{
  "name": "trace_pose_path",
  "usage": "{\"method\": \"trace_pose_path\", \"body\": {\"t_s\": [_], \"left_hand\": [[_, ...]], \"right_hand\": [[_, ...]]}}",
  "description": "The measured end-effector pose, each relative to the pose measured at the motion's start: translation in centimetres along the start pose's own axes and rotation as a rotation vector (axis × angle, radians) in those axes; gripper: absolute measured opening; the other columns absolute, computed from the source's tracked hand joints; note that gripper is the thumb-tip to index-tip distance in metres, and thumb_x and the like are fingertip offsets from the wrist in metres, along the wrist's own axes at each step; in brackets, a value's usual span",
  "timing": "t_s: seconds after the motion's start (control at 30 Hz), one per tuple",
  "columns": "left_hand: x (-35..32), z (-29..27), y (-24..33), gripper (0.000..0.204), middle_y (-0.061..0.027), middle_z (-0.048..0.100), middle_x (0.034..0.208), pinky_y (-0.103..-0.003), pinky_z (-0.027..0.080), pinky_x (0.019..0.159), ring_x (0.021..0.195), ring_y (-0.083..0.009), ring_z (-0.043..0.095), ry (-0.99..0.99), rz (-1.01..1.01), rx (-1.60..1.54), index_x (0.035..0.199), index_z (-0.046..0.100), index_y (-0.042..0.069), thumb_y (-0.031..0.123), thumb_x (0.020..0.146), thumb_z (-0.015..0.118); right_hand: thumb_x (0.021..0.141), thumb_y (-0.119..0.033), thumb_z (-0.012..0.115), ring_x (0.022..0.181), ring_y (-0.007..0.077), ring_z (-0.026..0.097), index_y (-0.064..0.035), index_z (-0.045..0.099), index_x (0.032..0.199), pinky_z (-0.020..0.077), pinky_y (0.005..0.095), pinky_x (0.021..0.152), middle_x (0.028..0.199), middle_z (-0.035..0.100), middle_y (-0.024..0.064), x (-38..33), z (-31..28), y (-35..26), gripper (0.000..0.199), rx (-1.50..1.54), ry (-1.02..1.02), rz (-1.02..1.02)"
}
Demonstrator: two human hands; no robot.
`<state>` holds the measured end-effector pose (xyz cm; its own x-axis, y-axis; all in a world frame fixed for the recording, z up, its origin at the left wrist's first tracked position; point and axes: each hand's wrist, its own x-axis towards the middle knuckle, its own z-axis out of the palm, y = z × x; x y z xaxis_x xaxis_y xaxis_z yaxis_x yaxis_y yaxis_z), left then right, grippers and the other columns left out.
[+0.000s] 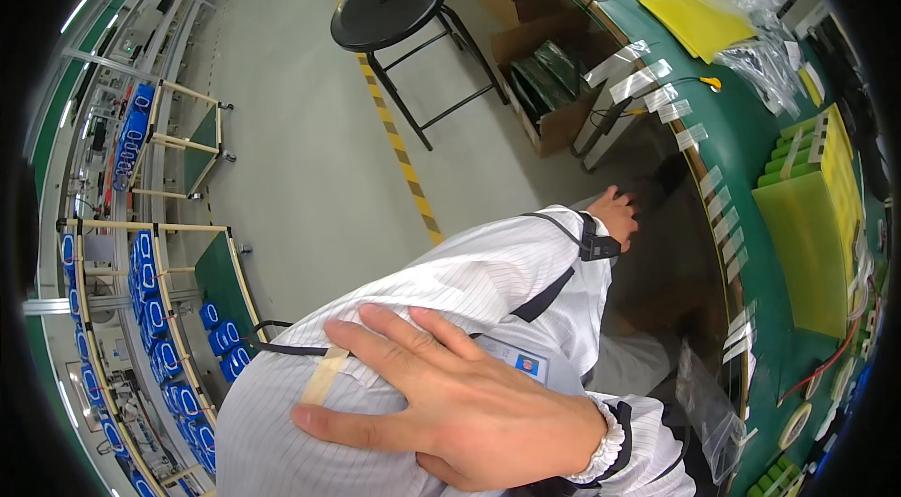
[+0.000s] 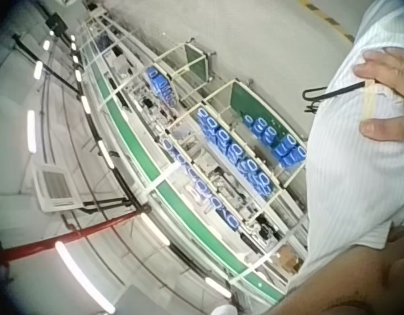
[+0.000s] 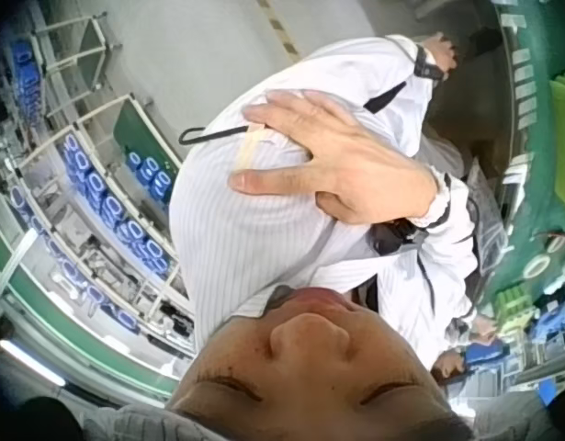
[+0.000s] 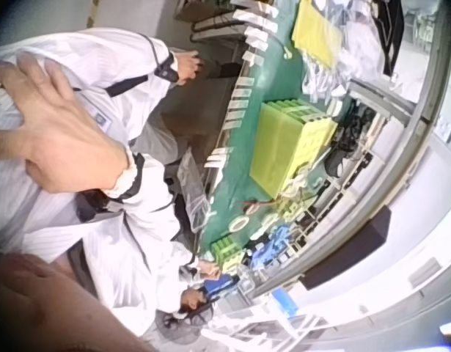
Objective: The recorder is assembling and inspecting large green battery packs at a workbench in a manufacturing facility, including applying tape and checking connections.
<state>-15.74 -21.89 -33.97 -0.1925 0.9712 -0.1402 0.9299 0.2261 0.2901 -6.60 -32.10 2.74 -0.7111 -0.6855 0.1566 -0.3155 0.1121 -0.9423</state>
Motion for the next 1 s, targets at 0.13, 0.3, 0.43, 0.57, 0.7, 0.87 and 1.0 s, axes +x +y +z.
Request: {"method": "trace_pose_path", "body": {"t_s": [0.13,0.3,0.43,0.57,0.7,0.87,1.0], "left_hand": [[-0.2,-0.4,-0.1,0.034,-0.0031,0.06,0.135,-0.058,0.025,0.111,0.14,-0.0247,0.038,0.003,0.012,0.002,0.114,0.075,0.024,0.038,0.084,0.065],[-0.8,-0.3,-0.5,0.034,-0.0033,0.06,0.134,-0.058,0.025,0.111,0.14,-0.0247,0.038,-0.004,0.005,-0.001,0.114,0.075,0.024,0.039,0.084,0.066],[0.2,-0.3,0.5,0.039,-0.0053,0.061,0.134,-0.058,0.026,0.11,0.138,-0.0263,0.04,0.024,0.03,-0.002,0.112,0.075,0.023,0.042,0.079,0.071],[-0.2,-0.3,0.1,0.038,-0.0086,0.061,0.133,-0.059,0.027,0.111,0.137,-0.0291,0.041,0.022,0.014,-0.015,0.113,0.074,0.019,0.038,0.081,0.068],[-0.5,-0.5,0.0,0.038,-0.0118,0.061,0.133,-0.06,0.028,0.112,0.137,-0.0318,0.043,0.03,0.007,-0.037,0.114,0.073,0.015,0.035,0.083,0.065],[0.0,-2.2,0.6,0.037,-0.0158,0.061,0.132,-0.061,0.029,0.113,0.135,-0.0352,0.044,0.013,0.052,-0.118,0.116,0.071,0.01,0.031,0.086,0.062],[-0.1,0.8,-1.9,0.045,-0.0045,0.057,0.139,-0.057,0.029,0.107,0.139,-0.0248,0.039,0.054,0.001,-0.105,0.113,0.075,0.022,0.04,0.072,0.071]], "right_hand": [[0.066,0.004,0.063,0.138,0.0504,0.039,-0.0187,0.065,0.132,0.0305,0.0524,0.115,0.147,0.042,0.0288,-1.0,0.4,1.6,0.07,0.043,0.225,-0.123],[0.088,-0.007,0.059,0.119,0.0377,0.055,0.0082,0.057,0.13,0.042,0.0457,0.103,0.12,0.063,0.0229,-1.7,-0.8,2.8,0.045,0.175,0.527,-0.114],[0.089,-0.011,0.064,0.117,0.0345,0.057,0.0067,0.054,0.135,0.0411,0.0437,0.103,0.121,0.063,0.0195,-0.4,0.0,2.6,0.05,0.071,0.326,-0.148],[0.089,-0.012,0.065,0.111,0.034,0.059,0.0064,0.052,0.136,0.0429,0.0412,0.099,0.116,0.065,0.0181,-1.0,-0.3,3.6,0.052,0.091,0.335,-0.143],[0.084,-0.004,0.063,0.1,0.0356,0.063,0.007,0.052,0.136,0.0473,0.0421,0.094,0.111,0.066,0.019,-2.3,-1.2,4.8,0.054,0.051,0.434,-0.084],[0.08,0.002,0.062,0.107,0.0341,0.064,0.0058,0.053,0.136,0.0492,0.0404,0.094,0.111,0.068,0.0181,-1.8,0.3,5.0,0.056,0.02,0.45,-0.17],[0.08,-0.001,0.064,0.102,0.0299,0.069,0.0053,0.064,0.123,0.052,0.038,0.091,0.109,0.072,0.0186,-6.2,-1.3,5.4,0.044,-0.046,0.678,0.025]]}}
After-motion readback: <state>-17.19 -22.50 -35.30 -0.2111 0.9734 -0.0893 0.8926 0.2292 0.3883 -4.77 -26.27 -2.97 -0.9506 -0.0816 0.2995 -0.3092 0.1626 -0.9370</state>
